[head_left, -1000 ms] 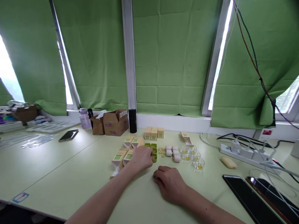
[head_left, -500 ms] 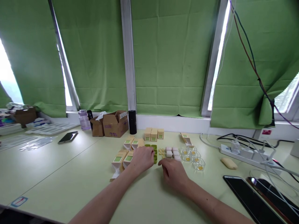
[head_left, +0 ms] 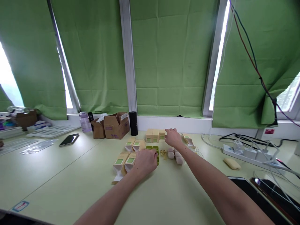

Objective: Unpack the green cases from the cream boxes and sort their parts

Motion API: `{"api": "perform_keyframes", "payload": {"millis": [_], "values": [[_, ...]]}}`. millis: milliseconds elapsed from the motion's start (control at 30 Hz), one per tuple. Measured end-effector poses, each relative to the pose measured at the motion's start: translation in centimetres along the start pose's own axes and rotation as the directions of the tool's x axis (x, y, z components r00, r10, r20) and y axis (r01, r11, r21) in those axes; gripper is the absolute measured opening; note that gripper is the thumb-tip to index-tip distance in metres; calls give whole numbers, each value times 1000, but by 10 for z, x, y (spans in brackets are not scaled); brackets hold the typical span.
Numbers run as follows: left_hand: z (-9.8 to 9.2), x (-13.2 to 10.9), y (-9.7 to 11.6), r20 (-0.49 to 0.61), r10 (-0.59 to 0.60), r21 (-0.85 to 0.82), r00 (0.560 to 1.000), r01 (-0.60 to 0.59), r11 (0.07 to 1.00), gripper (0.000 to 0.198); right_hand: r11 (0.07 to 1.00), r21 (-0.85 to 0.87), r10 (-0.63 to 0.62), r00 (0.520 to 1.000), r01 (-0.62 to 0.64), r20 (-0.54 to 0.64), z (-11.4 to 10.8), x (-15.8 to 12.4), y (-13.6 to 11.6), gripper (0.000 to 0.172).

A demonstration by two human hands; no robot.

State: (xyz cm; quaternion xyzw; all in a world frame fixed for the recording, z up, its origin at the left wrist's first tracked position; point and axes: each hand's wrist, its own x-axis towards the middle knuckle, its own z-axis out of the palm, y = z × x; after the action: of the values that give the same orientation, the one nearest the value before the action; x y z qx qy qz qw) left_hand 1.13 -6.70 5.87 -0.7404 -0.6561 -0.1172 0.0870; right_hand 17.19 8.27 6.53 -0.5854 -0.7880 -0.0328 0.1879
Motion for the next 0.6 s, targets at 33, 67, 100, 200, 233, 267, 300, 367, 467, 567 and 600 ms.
{"api": "perform_keyframes", "payload": {"millis": [33,67,100,200,233,267,300,367,467,567,600], "values": [[0,0,0,4,0,-3,1000,0,1000,35,1000,-9,7,1000,-7,13,3,5,1,43],[-1,0,0,8,3,-5,1000,-3,1000,36,1000,-19,14,1000,-13,26,7,9,2,44],[-1,0,0,10,8,-6,1000,-8,1000,36,999,-27,19,999,-18,40,10,13,3,44],[0,1,-1,13,29,-9,999,-29,1000,36,998,-48,38,996,-34,75,18,24,4,43],[1,2,-2,15,33,-10,999,-33,999,36,998,-54,45,995,-40,84,21,28,4,45],[1,2,-3,17,34,-10,999,-34,999,36,997,-58,51,994,-46,92,23,31,4,47],[2,3,-3,18,32,-10,999,-32,999,35,997,-60,57,994,-51,98,25,35,4,51],[5,4,-4,15,23,-7,1000,-23,1000,34,996,-62,67,992,-61,109,30,41,4,61],[8,6,-5,6,18,-3,1000,-18,1000,33,996,-54,79,989,-72,126,37,46,4,71],[10,8,-5,3,27,-6,1000,-27,1000,33,997,-42,74,986,-69,148,42,48,4,62],[10,8,-5,1,28,-7,1000,-28,1000,33,997,-37,71,986,-66,151,43,48,4,60]]}}
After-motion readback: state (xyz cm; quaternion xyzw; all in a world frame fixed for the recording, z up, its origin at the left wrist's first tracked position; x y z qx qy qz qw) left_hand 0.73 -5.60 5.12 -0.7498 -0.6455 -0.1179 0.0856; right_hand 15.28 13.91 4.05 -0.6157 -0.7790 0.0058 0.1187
